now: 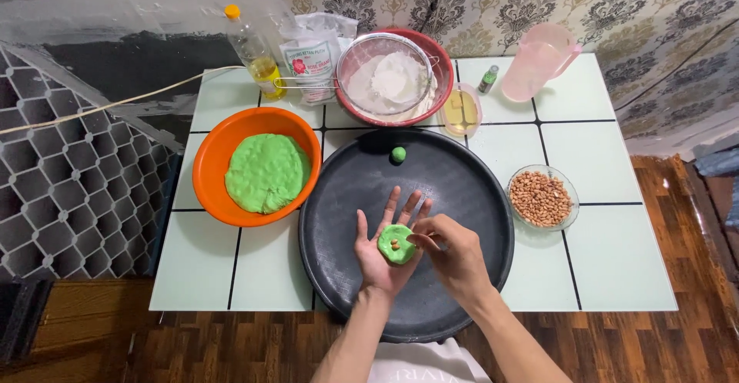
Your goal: The person is preparing stuffed green dough balls by taking a piece of dough, adding a peanut inside, and rolling it into a sphere.
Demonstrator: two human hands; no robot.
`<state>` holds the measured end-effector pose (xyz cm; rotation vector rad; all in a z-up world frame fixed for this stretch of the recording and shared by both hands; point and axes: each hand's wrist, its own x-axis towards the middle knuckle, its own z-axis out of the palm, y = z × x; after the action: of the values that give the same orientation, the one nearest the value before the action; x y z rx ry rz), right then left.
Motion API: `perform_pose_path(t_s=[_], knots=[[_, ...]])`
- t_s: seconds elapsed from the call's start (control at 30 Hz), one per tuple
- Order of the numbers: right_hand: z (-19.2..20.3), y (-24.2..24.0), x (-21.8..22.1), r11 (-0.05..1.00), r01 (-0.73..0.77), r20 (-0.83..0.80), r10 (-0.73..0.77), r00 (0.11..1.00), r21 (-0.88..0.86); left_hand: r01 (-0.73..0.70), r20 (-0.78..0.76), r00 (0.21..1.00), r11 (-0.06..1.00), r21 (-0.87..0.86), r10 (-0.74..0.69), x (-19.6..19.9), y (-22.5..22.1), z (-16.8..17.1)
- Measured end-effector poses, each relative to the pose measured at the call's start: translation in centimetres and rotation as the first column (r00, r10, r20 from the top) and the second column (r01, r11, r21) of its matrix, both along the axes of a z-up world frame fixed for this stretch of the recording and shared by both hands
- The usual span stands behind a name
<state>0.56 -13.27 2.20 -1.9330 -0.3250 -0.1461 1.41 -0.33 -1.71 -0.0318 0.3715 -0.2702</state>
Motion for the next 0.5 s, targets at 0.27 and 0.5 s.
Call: perform_pose_path(t_s=[0.27,0.5], knots=[[-2.0,-1.2,1.3,0.938,0.257,-0.163,-0.223,0.961,0.234,-0.13,-0.06,0.991,0.972,-0.194,0.12,0.3,0.5,-1.0],[-15.3,-11.5,-0.3,0.942,0.238,-0.472,-0.326,0.819,-0.237,-0.266,-0.083,0.963,0.958,-0.111,0.257,0.8,3.9,-2.2]])
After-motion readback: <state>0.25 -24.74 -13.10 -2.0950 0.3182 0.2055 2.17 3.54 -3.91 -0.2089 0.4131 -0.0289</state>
